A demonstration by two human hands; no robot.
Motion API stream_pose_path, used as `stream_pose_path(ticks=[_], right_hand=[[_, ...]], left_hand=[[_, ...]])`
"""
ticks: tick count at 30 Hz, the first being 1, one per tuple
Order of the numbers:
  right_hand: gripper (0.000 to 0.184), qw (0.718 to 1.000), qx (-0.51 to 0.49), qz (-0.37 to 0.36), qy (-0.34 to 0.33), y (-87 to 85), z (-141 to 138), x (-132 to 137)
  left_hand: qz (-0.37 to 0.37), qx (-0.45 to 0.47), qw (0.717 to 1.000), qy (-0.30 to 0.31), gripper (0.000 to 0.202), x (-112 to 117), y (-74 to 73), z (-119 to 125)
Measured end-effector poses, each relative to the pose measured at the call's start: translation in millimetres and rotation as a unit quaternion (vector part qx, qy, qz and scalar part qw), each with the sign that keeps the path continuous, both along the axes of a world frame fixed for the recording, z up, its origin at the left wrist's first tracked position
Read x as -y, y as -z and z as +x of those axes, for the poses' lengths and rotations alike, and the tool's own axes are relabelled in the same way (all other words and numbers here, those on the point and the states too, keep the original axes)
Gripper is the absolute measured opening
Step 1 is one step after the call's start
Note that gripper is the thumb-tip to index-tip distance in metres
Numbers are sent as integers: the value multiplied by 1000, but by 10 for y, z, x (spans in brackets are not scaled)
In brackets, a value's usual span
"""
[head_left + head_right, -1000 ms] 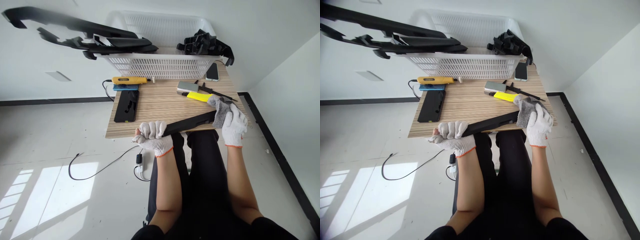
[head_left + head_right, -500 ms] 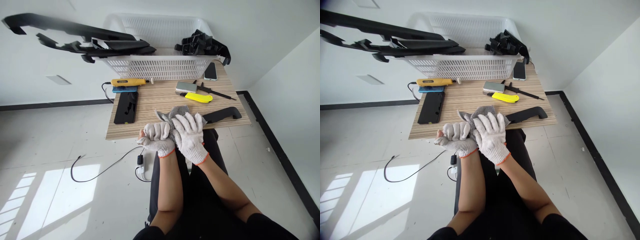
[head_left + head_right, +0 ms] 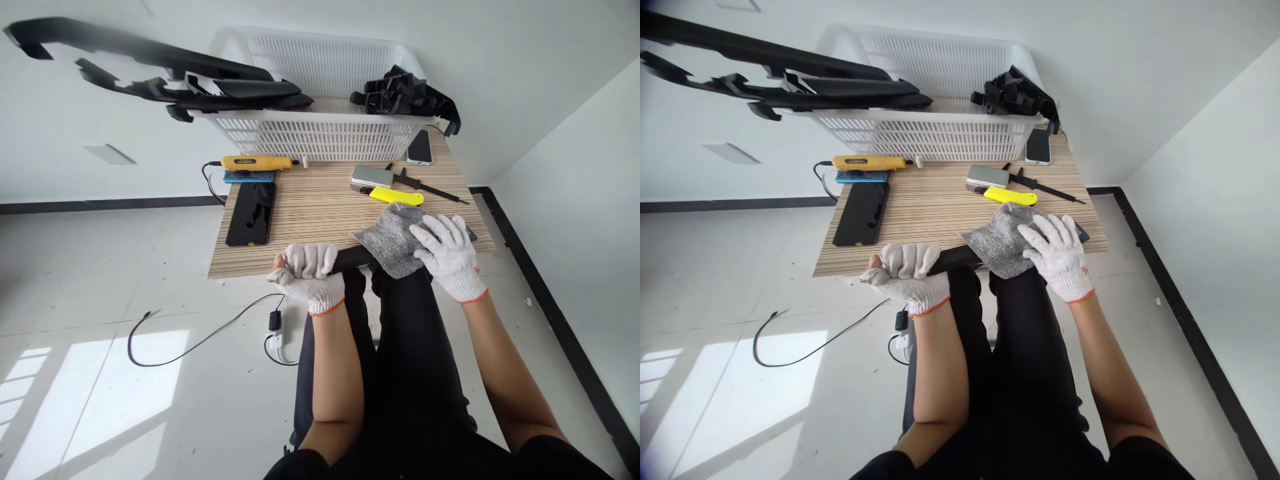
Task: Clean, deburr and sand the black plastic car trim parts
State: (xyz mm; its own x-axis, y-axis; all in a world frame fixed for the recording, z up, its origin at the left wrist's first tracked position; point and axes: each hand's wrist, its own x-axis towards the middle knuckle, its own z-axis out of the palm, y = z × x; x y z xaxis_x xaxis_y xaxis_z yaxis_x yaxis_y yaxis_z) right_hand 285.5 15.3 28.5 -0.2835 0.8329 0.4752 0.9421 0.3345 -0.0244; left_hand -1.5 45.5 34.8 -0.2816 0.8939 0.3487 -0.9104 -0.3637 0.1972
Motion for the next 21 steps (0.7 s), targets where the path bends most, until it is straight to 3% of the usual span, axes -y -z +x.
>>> stream_pose_path(ticks=[4, 10, 14, 17, 21], right_hand=[[43, 998, -13, 42, -34, -14, -187, -63], [36, 981, -14, 23, -195, -117, -983, -149], [33, 981, -29, 10, -190, -158, -1350, -113], [34, 982, -39, 4, -183, -140, -1306, -110], [39, 985, -50, -5, -166, -98, -877, -153]], left_hand=[[1, -2, 1000, 1, 69, -10, 1, 12], [-59, -8, 998, -12, 66, 18, -4, 107], [-59, -7, 997, -38, 65, 16, 26, 85], [-58, -5, 997, -41, 64, 22, 20, 74], [-44, 11, 999, -12, 63, 12, 2, 63]])
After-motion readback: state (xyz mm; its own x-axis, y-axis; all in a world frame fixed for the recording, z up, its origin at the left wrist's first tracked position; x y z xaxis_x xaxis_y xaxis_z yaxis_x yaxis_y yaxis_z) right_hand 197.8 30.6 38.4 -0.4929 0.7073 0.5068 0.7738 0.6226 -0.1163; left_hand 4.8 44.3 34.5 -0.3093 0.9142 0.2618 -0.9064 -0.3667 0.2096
